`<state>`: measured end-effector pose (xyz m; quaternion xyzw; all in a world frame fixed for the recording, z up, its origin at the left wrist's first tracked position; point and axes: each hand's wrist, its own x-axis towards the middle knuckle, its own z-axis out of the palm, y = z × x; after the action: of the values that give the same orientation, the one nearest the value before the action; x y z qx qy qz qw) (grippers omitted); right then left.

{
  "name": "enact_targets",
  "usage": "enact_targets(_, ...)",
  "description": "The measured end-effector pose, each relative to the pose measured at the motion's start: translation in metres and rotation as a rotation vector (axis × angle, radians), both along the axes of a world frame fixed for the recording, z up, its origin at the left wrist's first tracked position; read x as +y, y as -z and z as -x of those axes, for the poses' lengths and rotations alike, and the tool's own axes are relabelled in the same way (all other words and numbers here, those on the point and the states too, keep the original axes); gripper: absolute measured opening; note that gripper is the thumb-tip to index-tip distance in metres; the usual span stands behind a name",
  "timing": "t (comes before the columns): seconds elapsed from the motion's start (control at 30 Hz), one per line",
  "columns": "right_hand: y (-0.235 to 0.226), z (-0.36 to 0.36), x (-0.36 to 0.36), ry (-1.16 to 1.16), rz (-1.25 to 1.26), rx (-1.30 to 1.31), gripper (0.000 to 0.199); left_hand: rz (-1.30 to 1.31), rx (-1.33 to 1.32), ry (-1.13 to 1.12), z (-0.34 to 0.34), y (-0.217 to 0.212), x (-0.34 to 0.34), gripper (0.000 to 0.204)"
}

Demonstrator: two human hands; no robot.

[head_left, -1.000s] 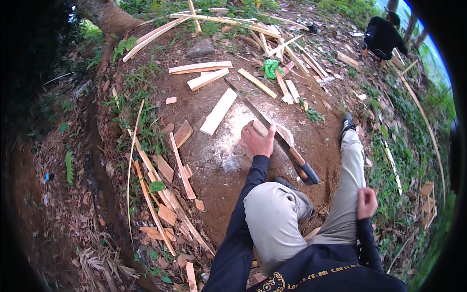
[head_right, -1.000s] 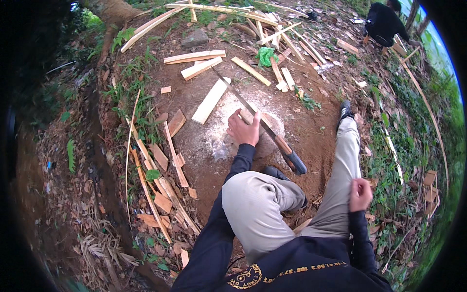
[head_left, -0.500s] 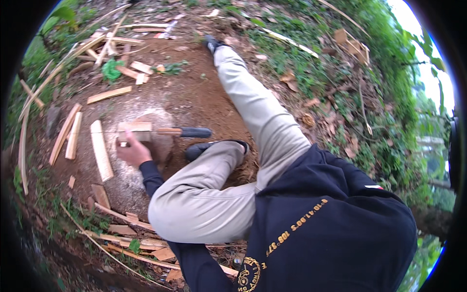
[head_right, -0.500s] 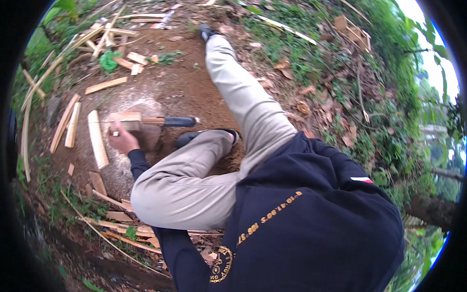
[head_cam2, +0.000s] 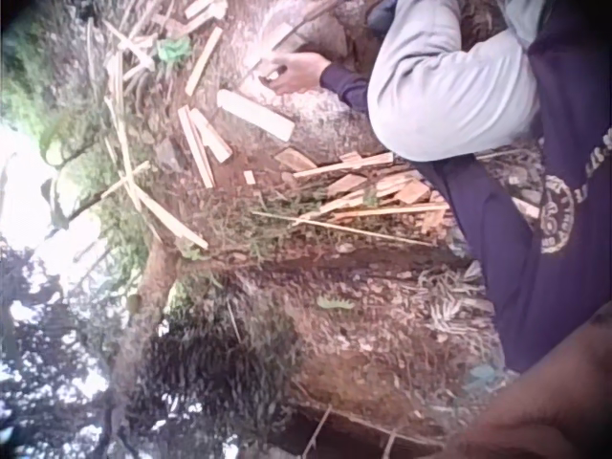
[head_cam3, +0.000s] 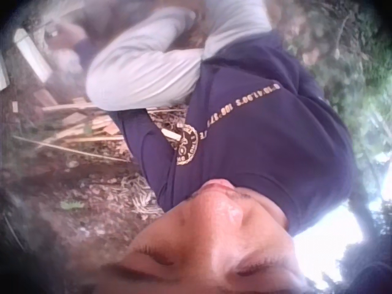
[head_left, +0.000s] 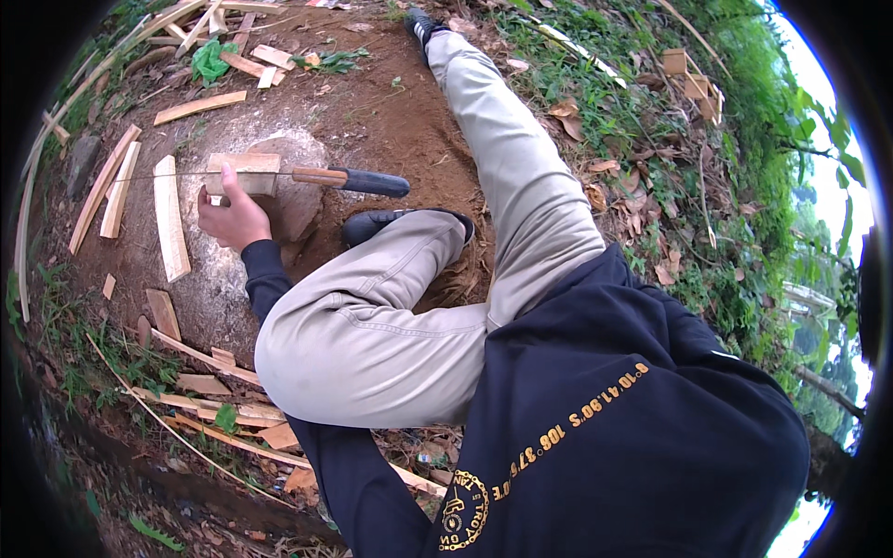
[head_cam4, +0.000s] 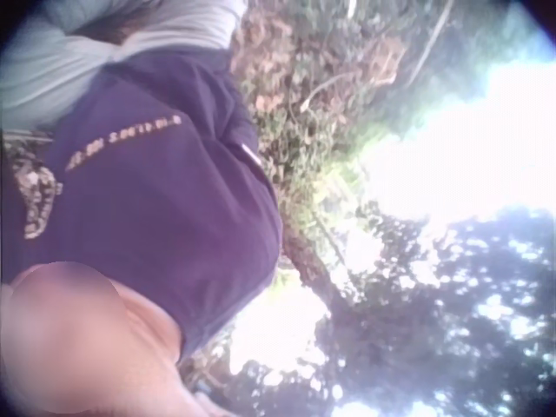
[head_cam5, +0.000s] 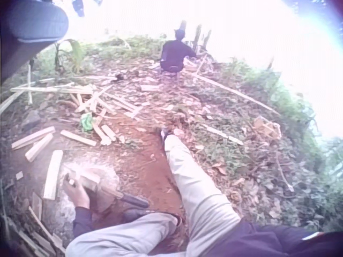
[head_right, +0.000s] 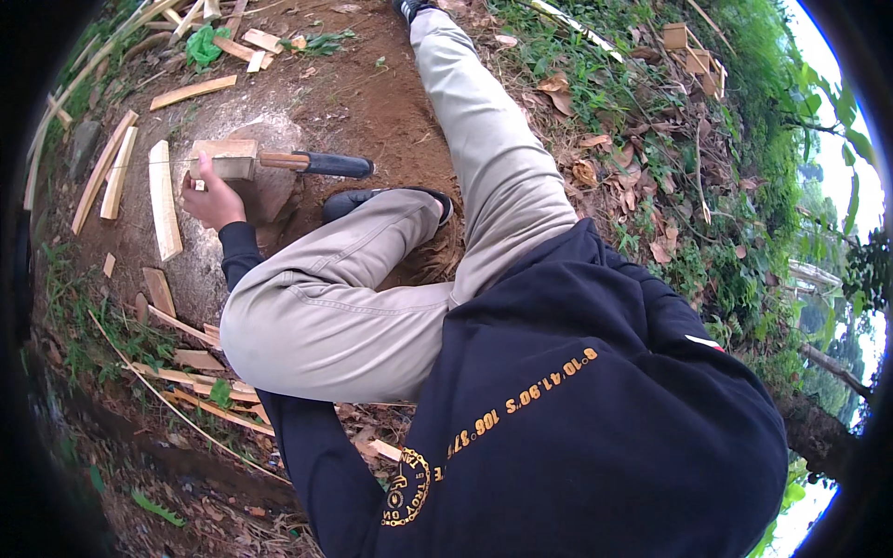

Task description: The person uses a hand saw to cut a rectangular piece of wood placed on a large rock. They hold the wood steady with their left hand and saw with their right hand, eventually splitting the piece into two smaller sections.

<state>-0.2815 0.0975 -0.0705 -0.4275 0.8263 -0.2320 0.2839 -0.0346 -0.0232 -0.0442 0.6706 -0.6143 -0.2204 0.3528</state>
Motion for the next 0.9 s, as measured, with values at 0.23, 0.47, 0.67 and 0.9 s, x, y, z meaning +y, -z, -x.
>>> enact_targets(0.23, 0.018, 0.047, 0.308, 0.055, -0.4, 0.013, 0.022, -0.009, -0.031, -0.046, -0.019, -0.001, -0.009, 0.089)
enact_targets(0.47, 0.005, 0.06, 0.503, 0.314, -0.744, -0.048, 0.022, -0.087, -0.026, -0.017, 0.005, -0.004, 0.003, 0.088)
enact_targets(0.67, 0.02, 0.064, 0.496, 0.342, -0.706, -0.084, 0.022, -0.046, -0.056, -0.02, -0.003, -0.003, -0.005, 0.088)
enact_targets(0.9, 0.017, 0.062, 0.506, 0.374, -0.709, -0.098, 0.022, -0.068, -0.05, -0.017, -0.003, -0.005, -0.002, 0.09)
